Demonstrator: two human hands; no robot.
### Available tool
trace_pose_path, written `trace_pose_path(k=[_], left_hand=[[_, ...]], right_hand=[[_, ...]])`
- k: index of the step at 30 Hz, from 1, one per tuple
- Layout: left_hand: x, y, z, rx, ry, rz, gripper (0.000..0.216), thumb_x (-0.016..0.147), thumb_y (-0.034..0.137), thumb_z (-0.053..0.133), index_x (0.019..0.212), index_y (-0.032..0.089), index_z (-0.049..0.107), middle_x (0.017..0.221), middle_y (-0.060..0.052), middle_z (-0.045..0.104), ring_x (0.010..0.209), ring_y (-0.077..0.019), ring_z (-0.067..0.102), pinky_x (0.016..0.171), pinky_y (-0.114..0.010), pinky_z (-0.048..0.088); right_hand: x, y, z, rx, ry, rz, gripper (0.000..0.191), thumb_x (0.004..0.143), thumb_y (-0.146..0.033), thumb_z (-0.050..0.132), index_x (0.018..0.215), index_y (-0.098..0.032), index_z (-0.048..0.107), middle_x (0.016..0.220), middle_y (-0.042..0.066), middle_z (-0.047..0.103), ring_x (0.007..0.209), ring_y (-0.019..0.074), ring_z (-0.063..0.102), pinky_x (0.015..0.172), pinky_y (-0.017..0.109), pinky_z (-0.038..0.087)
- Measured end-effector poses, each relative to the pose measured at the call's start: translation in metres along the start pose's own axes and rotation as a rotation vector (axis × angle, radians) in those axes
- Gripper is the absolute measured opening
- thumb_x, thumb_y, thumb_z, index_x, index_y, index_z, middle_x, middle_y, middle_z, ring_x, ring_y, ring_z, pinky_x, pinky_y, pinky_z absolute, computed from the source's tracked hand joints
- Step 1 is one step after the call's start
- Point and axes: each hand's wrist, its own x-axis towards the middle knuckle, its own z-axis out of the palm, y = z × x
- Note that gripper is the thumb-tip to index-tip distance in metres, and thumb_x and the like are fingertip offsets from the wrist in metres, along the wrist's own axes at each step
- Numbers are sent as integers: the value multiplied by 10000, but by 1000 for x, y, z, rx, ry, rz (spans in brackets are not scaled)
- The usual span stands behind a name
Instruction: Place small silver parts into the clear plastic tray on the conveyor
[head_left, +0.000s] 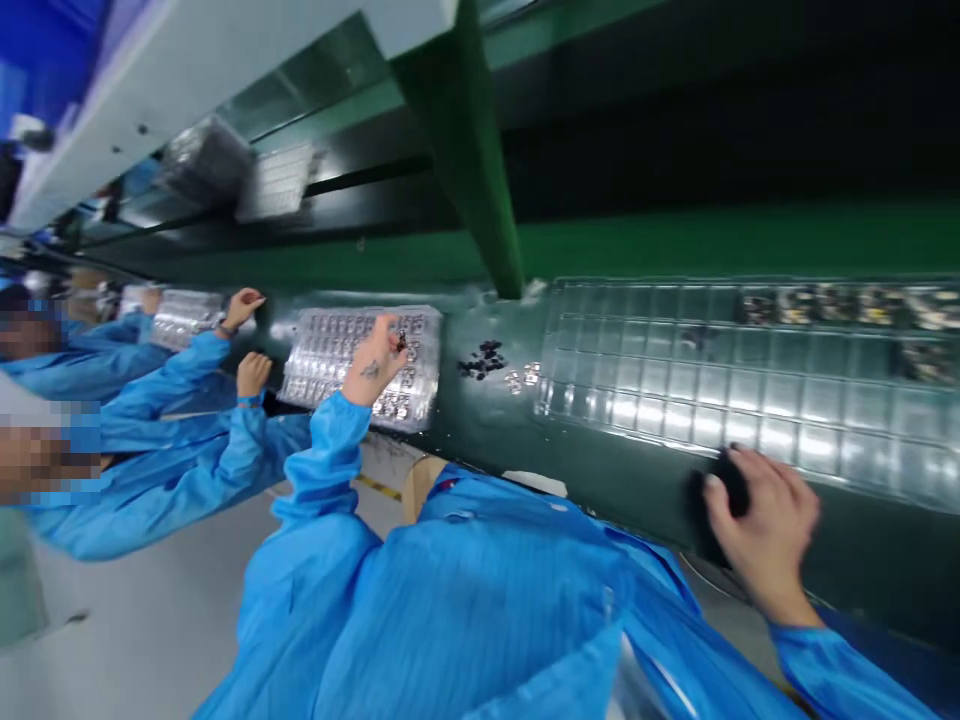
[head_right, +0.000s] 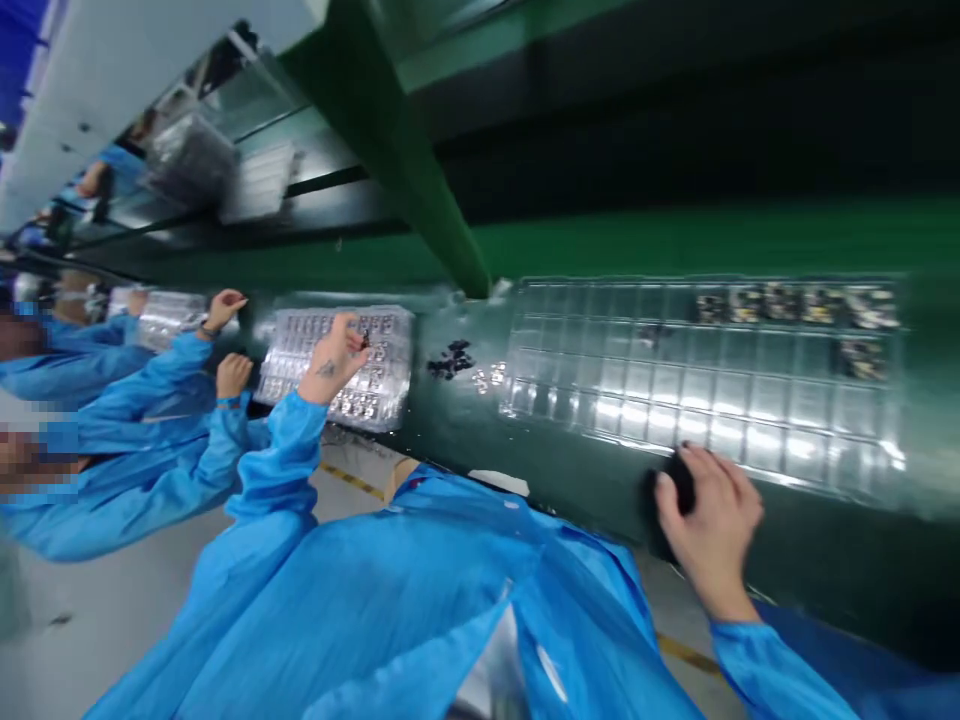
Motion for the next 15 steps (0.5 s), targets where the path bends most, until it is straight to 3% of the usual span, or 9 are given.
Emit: trace_pose_path(k=[5, 11, 15], left_hand=[[24, -43, 9, 104, -134, -14, 509, 787, 140, 590, 1258, 113, 397, 899, -53, 601, 786, -159, 605, 751, -280, 476], [54, -38, 22, 142, -195, 145, 513, 820, 142, 540, 1307, 97, 385, 1028, -102, 591, 872, -189, 593, 797, -309, 471], [70, -30, 27, 211, -272, 155, 506, 823, 123, 511, 1316, 92, 403, 1062, -122, 596, 954, -218, 588, 855, -343, 477]], right_hand=[[3, -9, 2, 28, 37, 9, 539, 930, -432, 488, 1441, -264, 470, 1249, 118, 606, 1245, 358, 509, 1053, 558, 385], [6, -19, -3, 49, 54, 31, 549, 920, -372, 536, 1459, -309, 450, 1267, 76, 602, 1231, 390, 517, 1058, 581, 390], [6, -20, -4, 53, 30, 40, 551, 935, -360, 518, 1474, -303, 421, 1297, 80, 581, 1251, 384, 499, 1068, 579, 376]])
